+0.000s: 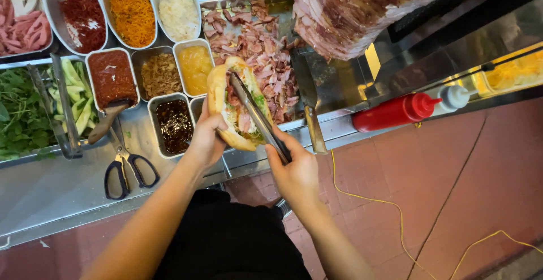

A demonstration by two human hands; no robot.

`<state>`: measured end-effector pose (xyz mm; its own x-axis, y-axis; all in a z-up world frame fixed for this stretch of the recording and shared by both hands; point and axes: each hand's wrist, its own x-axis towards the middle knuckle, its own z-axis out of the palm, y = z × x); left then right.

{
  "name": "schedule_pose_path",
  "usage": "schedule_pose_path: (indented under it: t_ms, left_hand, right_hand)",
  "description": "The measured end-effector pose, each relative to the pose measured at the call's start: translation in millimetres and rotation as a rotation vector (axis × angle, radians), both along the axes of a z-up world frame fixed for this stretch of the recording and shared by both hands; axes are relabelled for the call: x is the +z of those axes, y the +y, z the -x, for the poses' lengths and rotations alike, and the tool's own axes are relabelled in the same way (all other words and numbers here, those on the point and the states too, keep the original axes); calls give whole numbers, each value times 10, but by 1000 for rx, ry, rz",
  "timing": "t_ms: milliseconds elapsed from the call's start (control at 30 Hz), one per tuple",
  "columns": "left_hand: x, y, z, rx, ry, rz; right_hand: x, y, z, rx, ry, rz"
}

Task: The recorder slices meat from a rotisserie, assembles a kebab sandwich with various toppings and sauces, and then toasts it in a sandwich press.

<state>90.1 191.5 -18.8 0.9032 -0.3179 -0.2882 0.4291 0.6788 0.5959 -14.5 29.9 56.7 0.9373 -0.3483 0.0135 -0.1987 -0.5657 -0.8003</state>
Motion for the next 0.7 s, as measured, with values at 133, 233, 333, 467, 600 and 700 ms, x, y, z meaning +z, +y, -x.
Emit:
schedule_pose_path:
  t_ms: [133,233,333,467,600,700]
  left_hand:
    - [-138,84,-43,-5,34,31]
    - [-258,140,-87,22,45,56]
    - [-253,187,-67,52,32,13]
    - [-193,179,-47,44,76,-13]
    - [-290,132,-26,18,116,-35]
    - [-216,118,-22,-12,174,-71]
  right_hand:
    - [10,-61,32,-49,11,-146]
    - [-178,-333,0,-115,45,-121]
    - [-614,-637,-89,-102,25,103]
    - [-958,-662,-268,-60,86,350]
    - [-1020,-677,-305,-50,176,486]
    - [-956,-789,-199,-91,190,379]
